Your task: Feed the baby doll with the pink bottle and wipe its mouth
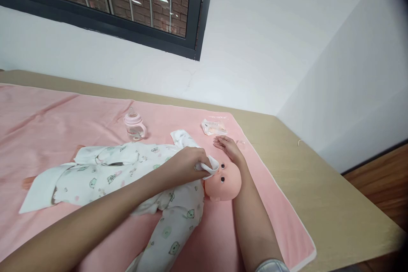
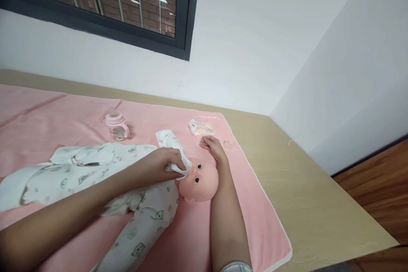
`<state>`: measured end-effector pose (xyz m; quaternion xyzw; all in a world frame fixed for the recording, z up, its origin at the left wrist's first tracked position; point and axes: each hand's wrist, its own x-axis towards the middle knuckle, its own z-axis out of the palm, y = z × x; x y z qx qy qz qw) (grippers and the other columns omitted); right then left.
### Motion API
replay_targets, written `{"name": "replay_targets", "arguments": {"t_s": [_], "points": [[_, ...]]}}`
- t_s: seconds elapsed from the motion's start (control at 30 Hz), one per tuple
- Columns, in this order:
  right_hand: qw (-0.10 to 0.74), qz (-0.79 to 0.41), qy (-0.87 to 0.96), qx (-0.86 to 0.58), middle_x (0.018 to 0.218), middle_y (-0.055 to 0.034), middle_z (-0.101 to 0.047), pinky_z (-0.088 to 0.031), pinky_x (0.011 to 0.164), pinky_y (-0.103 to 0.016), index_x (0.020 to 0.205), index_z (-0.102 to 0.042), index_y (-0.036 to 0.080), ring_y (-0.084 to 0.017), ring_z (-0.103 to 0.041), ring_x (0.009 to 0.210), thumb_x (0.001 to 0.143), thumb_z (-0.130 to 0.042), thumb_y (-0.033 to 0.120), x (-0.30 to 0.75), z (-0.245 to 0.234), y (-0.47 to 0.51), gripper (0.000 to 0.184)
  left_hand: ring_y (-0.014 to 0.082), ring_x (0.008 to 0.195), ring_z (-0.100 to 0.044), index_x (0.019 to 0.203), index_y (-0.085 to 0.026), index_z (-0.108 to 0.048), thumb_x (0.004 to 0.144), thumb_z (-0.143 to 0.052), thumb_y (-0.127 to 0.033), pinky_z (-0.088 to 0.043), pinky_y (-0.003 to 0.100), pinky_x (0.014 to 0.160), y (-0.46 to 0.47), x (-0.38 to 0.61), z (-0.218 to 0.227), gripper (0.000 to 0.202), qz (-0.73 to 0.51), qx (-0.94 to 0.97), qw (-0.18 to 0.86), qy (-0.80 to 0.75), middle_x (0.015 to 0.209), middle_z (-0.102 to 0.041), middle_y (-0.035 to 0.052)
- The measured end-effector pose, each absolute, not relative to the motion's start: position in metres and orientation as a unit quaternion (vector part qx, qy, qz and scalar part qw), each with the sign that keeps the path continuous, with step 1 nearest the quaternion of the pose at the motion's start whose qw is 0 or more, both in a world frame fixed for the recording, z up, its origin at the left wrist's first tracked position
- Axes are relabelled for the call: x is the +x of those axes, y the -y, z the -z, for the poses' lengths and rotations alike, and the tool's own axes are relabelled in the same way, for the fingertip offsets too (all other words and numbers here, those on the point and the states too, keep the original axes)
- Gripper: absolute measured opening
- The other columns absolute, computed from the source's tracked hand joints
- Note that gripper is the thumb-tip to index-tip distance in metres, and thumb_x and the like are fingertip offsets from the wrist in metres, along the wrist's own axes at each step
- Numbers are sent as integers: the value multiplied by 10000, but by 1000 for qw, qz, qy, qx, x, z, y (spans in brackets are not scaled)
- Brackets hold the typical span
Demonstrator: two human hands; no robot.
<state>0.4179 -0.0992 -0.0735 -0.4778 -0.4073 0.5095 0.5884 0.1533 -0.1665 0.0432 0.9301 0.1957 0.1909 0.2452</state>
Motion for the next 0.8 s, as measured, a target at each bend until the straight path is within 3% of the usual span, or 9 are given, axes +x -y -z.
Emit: {"name": "replay_targets", "arguments": {"t_s": [0.8], "points": [[586,-510,405,-483,898,-74,-691,-526,925,-334,849,-652,144,-133,-662,825,783,-633,195,419,75,98,86,155,711,-567,768,-224,-714,764,-589,-223,-385,234,644,159,151,-41,125,-220,920,228,-232,770,-627,15]]}}
